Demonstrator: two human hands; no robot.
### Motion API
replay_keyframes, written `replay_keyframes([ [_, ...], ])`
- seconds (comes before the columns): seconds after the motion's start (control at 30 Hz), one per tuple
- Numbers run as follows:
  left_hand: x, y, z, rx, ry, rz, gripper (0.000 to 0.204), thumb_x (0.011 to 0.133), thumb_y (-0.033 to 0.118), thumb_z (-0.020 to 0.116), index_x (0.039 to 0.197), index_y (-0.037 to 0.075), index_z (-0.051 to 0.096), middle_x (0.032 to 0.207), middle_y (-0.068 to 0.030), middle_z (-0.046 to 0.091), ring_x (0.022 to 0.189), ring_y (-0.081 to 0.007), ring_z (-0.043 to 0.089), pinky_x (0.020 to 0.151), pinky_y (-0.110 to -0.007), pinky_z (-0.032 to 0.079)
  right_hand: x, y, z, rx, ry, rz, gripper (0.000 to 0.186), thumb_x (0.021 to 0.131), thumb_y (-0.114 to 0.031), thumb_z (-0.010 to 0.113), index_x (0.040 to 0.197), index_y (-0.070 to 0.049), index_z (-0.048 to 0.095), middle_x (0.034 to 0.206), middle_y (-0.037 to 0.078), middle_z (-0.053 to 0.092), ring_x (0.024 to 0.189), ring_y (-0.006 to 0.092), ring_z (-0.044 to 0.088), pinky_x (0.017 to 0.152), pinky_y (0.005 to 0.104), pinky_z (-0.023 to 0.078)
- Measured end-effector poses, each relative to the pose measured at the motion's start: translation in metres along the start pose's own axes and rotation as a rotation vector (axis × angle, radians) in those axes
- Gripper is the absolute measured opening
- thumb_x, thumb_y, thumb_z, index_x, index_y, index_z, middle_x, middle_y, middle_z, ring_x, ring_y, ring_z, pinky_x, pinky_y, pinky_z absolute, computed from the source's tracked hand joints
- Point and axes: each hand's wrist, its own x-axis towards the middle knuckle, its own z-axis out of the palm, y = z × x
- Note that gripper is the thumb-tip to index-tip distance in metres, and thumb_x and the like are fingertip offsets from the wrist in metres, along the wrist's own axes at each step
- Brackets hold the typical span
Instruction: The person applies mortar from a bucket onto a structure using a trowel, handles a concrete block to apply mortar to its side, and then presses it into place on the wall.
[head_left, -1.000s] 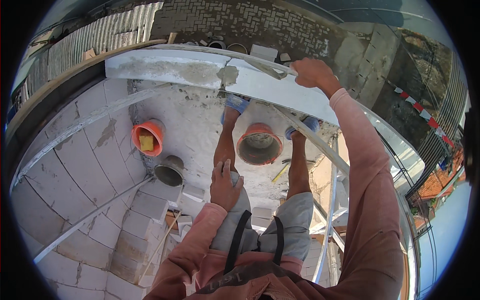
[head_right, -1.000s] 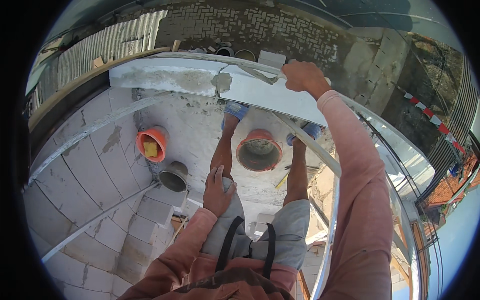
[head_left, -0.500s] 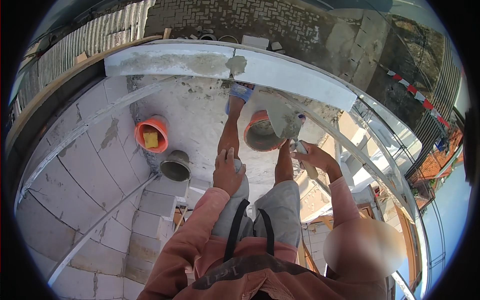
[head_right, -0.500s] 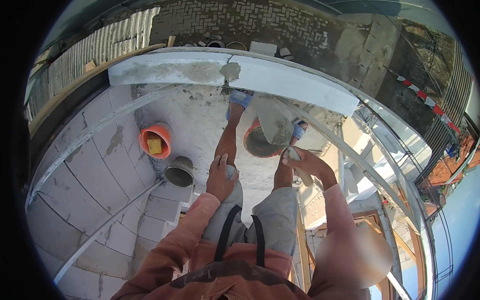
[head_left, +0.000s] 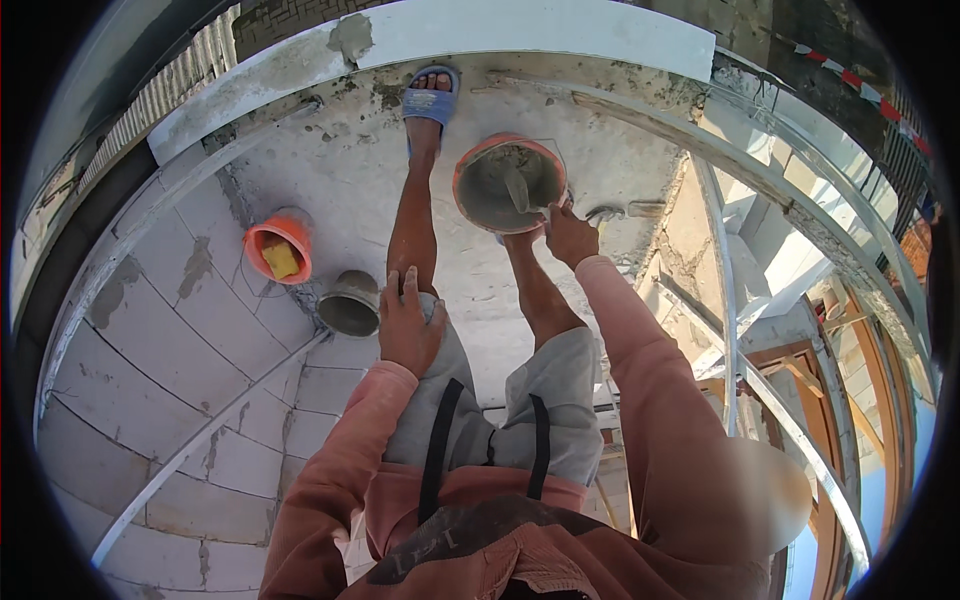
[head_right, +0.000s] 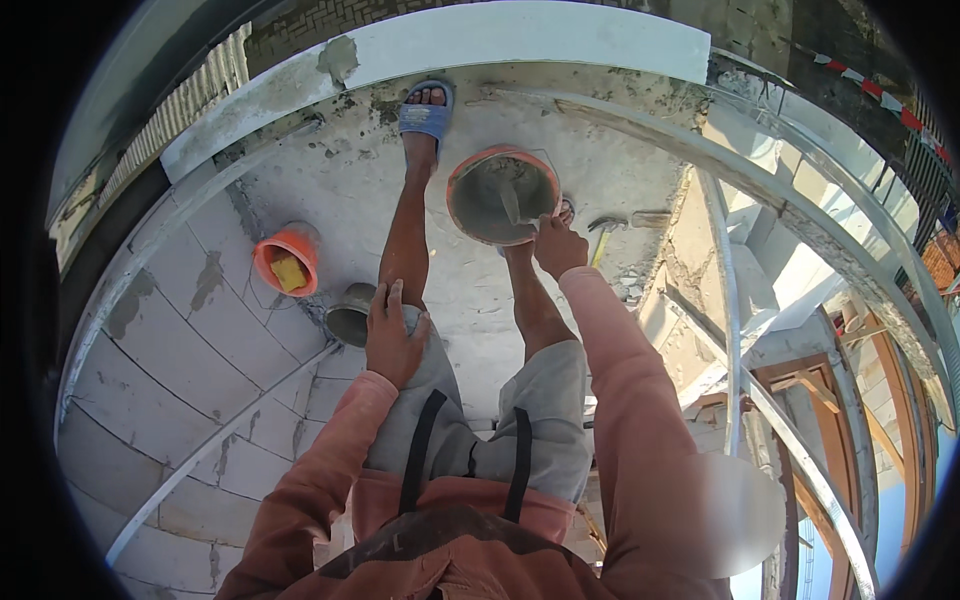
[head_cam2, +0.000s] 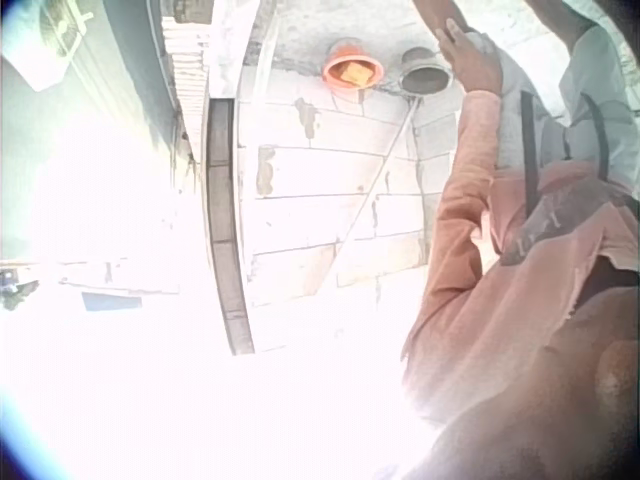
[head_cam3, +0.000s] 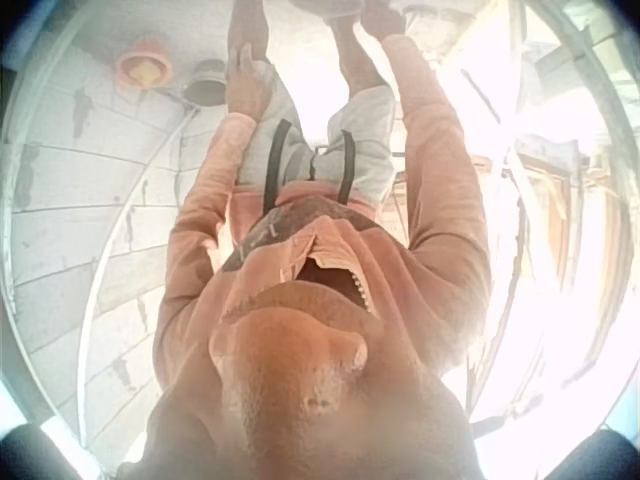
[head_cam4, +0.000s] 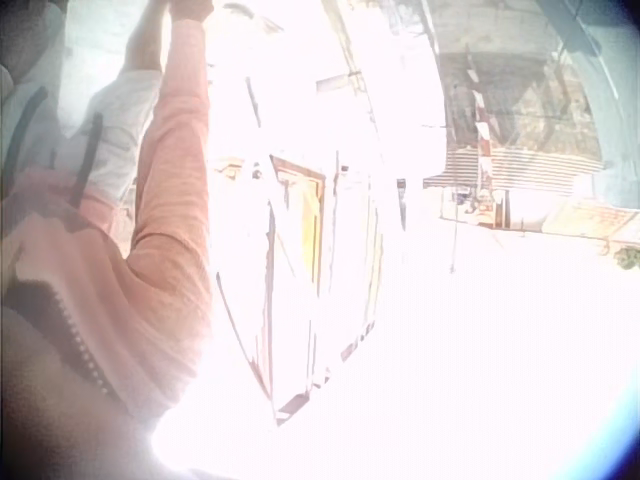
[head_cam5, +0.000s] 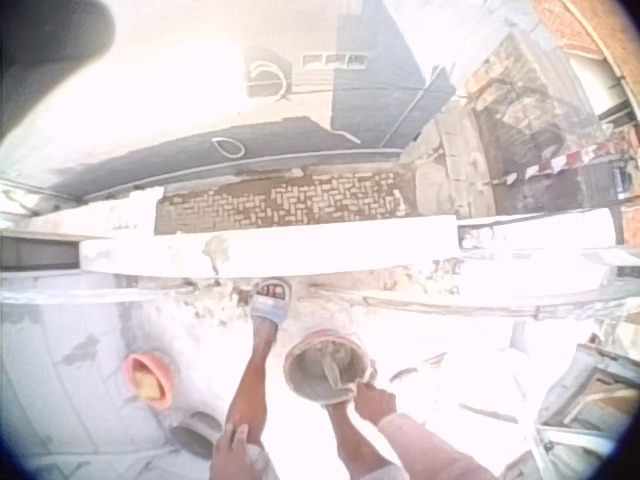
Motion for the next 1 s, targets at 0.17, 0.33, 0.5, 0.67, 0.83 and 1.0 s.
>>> replay_keyframes([
  [0.17, -0.006, -0.001, 0.040, 0.081, 0.039, 0.018, 0.073, 0.091, 0.027, 0.072, 0.154, 0.005, 0.042, 0.153, -0.0325, 0.037, 0.139, -0.0543, 0.041, 0.115, -0.057, 0.040, 0.045, -0.017, 0.062, 0.006, 0.067, -0.031, 0.032, 0.094, -0.021, 0.061, 0.120, -0.003, 0.065, 0.118, 0.017, 0.070, 0.099, 0.0368, 0.076, 0.080, 0.0487, 0.063],
  [0.33, -0.013, -0.006, 0.053, 0.109, 0.075, 0.005, 0.073, 0.092, 0.027, 0.072, 0.154, 0.005, 0.041, 0.154, -0.0324, 0.037, 0.139, -0.0531, 0.041, 0.115, -0.057, 0.040, 0.038, -0.028, 0.083, 0.036, 0.103, -0.140, 0.029, 0.094, -0.018, 0.061, 0.116, -0.001, 0.068, 0.110, 0.017, 0.072, 0.101, 0.0371, 0.075, 0.081, 0.0474, 0.063],
  [0.5, -0.018, -0.009, 0.056, 0.166, 0.083, 0.007, 0.073, 0.093, 0.026, 0.072, 0.155, 0.006, 0.040, 0.153, -0.0316, 0.038, 0.139, -0.0526, 0.042, 0.114, -0.055, 0.042, 0.038, 0.014, 0.082, 0.234, 0.012, -0.230, 0.040, 0.092, -0.032, 0.070, 0.116, -0.001, 0.063, 0.118, 0.022, 0.071, 0.103, 0.0409, 0.073, 0.084, 0.0502, 0.061],
  [0.67, -0.016, -0.004, 0.059, 0.164, 0.074, 0.021, 0.073, 0.093, 0.027, 0.072, 0.155, 0.006, 0.039, 0.154, -0.0315, 0.037, 0.139, -0.0530, 0.042, 0.114, -0.055, 0.042, 0.049, 0.072, 0.103, 0.306, 0.080, -0.324, 0.044, 0.091, -0.040, 0.072, 0.117, -0.005, 0.061, 0.112, 0.021, 0.072, 0.102, 0.0402, 0.072, 0.086, 0.0519, 0.058],
  [0.83, -0.019, -0.008, 0.055, 0.183, 0.057, 0.022, 0.075, 0.093, 0.028, 0.072, 0.156, 0.005, 0.038, 0.154, -0.0316, 0.038, 0.140, -0.0533, 0.041, 0.115, -0.055, 0.041, 0.042, 0.079, 0.103, 0.334, 0.131, -0.425, 0.045, 0.090, -0.049, 0.072, 0.111, -0.010, 0.065, 0.104, 0.017, 0.074, 0.096, 0.0384, 0.072, 0.080, 0.0510, 0.057],
  [1.0, -0.018, -0.009, 0.052, 0.178, 0.063, 0.036, 0.074, 0.094, 0.028, 0.072, 0.156, 0.006, 0.038, 0.154, -0.0311, 0.038, 0.141, -0.0518, 0.041, 0.117, -0.054, 0.039, 0.009, 0.100, 0.097, 0.501, 0.168, -0.641, 0.039, 0.091, -0.037, 0.076, 0.121, -0.014, 0.068, 0.105, 0.014, 0.074, 0.101, 0.0365, 0.071, 0.085, 0.0490, 0.055],
])
